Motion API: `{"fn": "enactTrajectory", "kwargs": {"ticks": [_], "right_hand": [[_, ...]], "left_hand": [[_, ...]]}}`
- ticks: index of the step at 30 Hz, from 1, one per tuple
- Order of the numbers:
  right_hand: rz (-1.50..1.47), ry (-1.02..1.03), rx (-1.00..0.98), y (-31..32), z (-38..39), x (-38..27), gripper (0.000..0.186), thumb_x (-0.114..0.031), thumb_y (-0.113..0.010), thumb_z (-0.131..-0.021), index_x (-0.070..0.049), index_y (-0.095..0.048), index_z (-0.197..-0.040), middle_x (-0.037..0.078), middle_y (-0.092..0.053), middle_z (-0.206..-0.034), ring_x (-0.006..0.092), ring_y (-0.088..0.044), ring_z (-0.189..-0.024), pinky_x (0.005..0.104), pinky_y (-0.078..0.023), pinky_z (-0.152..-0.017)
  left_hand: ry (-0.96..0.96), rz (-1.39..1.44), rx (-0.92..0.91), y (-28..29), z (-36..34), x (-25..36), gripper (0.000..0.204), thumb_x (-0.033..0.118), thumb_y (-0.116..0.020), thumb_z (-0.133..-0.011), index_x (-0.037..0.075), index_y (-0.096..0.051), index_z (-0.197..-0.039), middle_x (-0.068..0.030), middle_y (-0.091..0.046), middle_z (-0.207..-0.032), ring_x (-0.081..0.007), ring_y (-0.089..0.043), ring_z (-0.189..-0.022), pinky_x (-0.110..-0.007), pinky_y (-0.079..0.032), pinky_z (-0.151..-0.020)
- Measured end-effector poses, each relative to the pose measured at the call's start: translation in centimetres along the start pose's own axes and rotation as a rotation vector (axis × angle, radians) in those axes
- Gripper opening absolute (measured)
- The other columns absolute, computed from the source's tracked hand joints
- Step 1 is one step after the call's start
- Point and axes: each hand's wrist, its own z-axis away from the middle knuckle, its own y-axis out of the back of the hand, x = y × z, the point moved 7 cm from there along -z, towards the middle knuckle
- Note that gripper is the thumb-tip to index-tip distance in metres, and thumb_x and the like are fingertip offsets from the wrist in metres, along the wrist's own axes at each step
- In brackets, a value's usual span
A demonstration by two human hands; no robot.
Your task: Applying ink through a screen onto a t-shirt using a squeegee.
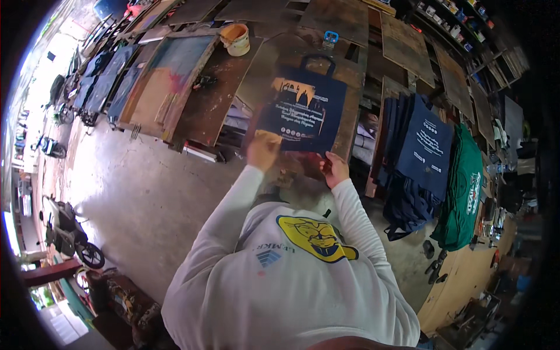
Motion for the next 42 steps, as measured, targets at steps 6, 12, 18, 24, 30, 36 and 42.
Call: {"fn": "enactTrajectory", "kwargs": {"ticks": [6,12,18,24,30,36,42], "right_hand": [[-0.083,0.031,-0.021,-2.7,0.7,-0.7,0.009,-0.006,-0.061,-0.092,-0.008,-0.055,-0.098,0.019,-0.071,-0.099,0.0166,-0.060,-0.056,0.0286,-0.051,-0.051],[-0.039,0.086,0.017,-4.6,2.0,-1.5,0.006,-0.007,-0.062,-0.092,-0.008,-0.058,-0.087,0.019,-0.072,-0.095,0.0142,-0.056,-0.052,0.0266,-0.046,-0.048],[0.167,0.224,-0.047,-7.0,2.9,-3.4,0.015,-0.008,-0.063,-0.091,-0.005,-0.061,-0.077,0.009,-0.067,-0.071,0.0133,-0.058,-0.052,0.0261,-0.046,-0.048],[0.296,0.289,-0.046,-4.8,3.3,-2.1,0.012,-0.010,-0.062,-0.092,-0.004,-0.065,-0.082,0.005,-0.066,-0.069,0.0113,-0.056,-0.052,0.0251,-0.044,-0.049],[0.334,0.267,-0.038,-3.3,2.9,-2.0,0.011,-0.008,-0.062,-0.092,-0.002,-0.067,-0.084,0.005,-0.064,-0.067,0.0121,-0.057,-0.051,0.0262,-0.045,-0.048],[0.470,0.261,0.055,-0.4,0.6,-2.2,0.011,-0.007,-0.061,-0.092,-0.002,-0.067,-0.085,0.005,-0.063,-0.067,0.0126,-0.057,-0.049,0.0271,-0.044,-0.045],[0.124,0.325,-0.012,-1.1,2.2,-4.7,0.010,-0.007,-0.063,-0.092,-0.005,-0.065,-0.083,0.004,-0.067,-0.073,0.0098,-0.055,-0.053,0.0236,-0.041,-0.049]], "left_hand": [[0.775,0.487,-0.068,5.4,1.7,-12.4,0.029,0.024,-0.073,-0.088,-0.002,-0.064,-0.095,-0.0092,-0.068,-0.082,-0.0189,-0.068,-0.072,-0.031,-0.056,-0.062],[0.870,0.546,-0.192,3.5,0.8,-14.3,0.032,0.023,-0.074,-0.087,-0.007,-0.065,-0.092,-0.0136,-0.070,-0.080,-0.0196,-0.069,-0.068,-0.030,-0.058,-0.060],[0.746,0.235,-0.137,3.8,0.0,-13.5,0.021,0.016,-0.077,-0.083,-0.002,-0.067,-0.086,-0.0095,-0.068,-0.069,-0.0163,-0.066,-0.054,-0.029,-0.053,-0.048],[0.569,0.017,-0.027,3.5,0.4,-13.2,0.018,0.013,-0.078,-0.082,-0.001,-0.068,-0.087,-0.0086,-0.069,-0.070,-0.0150,-0.066,-0.054,-0.028,-0.053,-0.048],[0.451,-0.114,-0.070,3.3,-0.5,-12.5,0.018,0.016,-0.072,-0.086,-0.002,-0.068,-0.087,-0.0075,-0.069,-0.069,-0.0132,-0.065,-0.054,-0.026,-0.051,-0.050],[0.607,0.181,-0.079,2.6,-0.8,-11.2,0.018,0.016,-0.067,-0.091,-0.002,-0.065,-0.090,-0.0060,-0.066,-0.070,-0.0120,-0.062,-0.054,-0.027,-0.050,-0.048],[0.521,0.316,-0.003,4.7,-2.5,-3.8,0.019,0.018,-0.062,-0.095,0.000,-0.062,-0.090,-0.0035,-0.060,-0.071,-0.0096,-0.060,-0.055,-0.025,-0.051,-0.047]]}}
